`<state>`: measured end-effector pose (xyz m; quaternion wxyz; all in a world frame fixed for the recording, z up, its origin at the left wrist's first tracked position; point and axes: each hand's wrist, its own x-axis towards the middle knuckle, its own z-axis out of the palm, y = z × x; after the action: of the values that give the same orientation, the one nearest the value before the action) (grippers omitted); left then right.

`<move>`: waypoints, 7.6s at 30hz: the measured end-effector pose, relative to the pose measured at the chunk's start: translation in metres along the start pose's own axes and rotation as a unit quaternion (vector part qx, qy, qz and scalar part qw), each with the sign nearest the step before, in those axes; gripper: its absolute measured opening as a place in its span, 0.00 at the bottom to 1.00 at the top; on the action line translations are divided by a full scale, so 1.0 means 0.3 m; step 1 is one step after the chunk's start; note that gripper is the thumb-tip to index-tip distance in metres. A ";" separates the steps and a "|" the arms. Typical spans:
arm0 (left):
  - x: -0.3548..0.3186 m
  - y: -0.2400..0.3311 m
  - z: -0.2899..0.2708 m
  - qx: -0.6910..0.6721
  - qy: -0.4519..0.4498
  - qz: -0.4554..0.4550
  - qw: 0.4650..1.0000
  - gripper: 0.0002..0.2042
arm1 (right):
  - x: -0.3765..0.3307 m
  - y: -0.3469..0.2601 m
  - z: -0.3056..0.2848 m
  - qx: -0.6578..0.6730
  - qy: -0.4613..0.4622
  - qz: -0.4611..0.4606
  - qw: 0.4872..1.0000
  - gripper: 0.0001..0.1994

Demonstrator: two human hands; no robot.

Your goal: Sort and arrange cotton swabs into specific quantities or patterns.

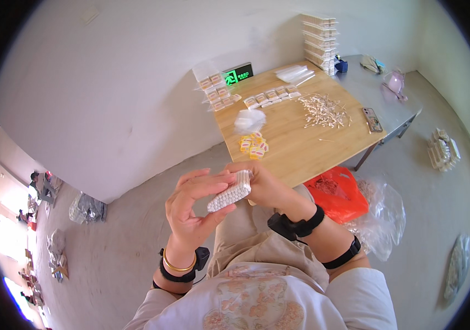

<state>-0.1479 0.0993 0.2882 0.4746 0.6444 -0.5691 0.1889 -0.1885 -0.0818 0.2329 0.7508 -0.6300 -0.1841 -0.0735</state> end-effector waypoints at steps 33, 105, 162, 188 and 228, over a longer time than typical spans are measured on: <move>-0.058 -0.117 0.072 -0.137 0.085 -0.291 0.943 0.11 | -0.057 0.073 -0.045 0.006 0.127 -0.002 0.992 0.14; 0.023 -0.002 0.042 0.021 0.127 -0.078 0.989 0.13 | -0.117 0.117 0.000 -0.055 0.198 -0.010 0.979 0.06; -0.014 0.000 0.097 0.045 0.087 -0.028 0.995 0.25 | -0.060 0.051 -0.010 -0.132 0.135 -0.042 0.981 0.10; -0.004 0.066 0.052 0.052 0.032 0.005 0.998 0.18 | -0.081 0.016 0.007 -0.070 0.120 -0.019 0.990 0.09; -0.042 0.044 0.036 0.011 0.062 -0.092 0.994 0.17 | -0.063 0.008 0.022 -0.178 0.064 0.003 0.982 0.08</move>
<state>-0.1666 0.0985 0.2784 0.5176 0.6860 -0.4746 0.1905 -0.2061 -0.0773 0.2246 0.6373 -0.7480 -0.1173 -0.1433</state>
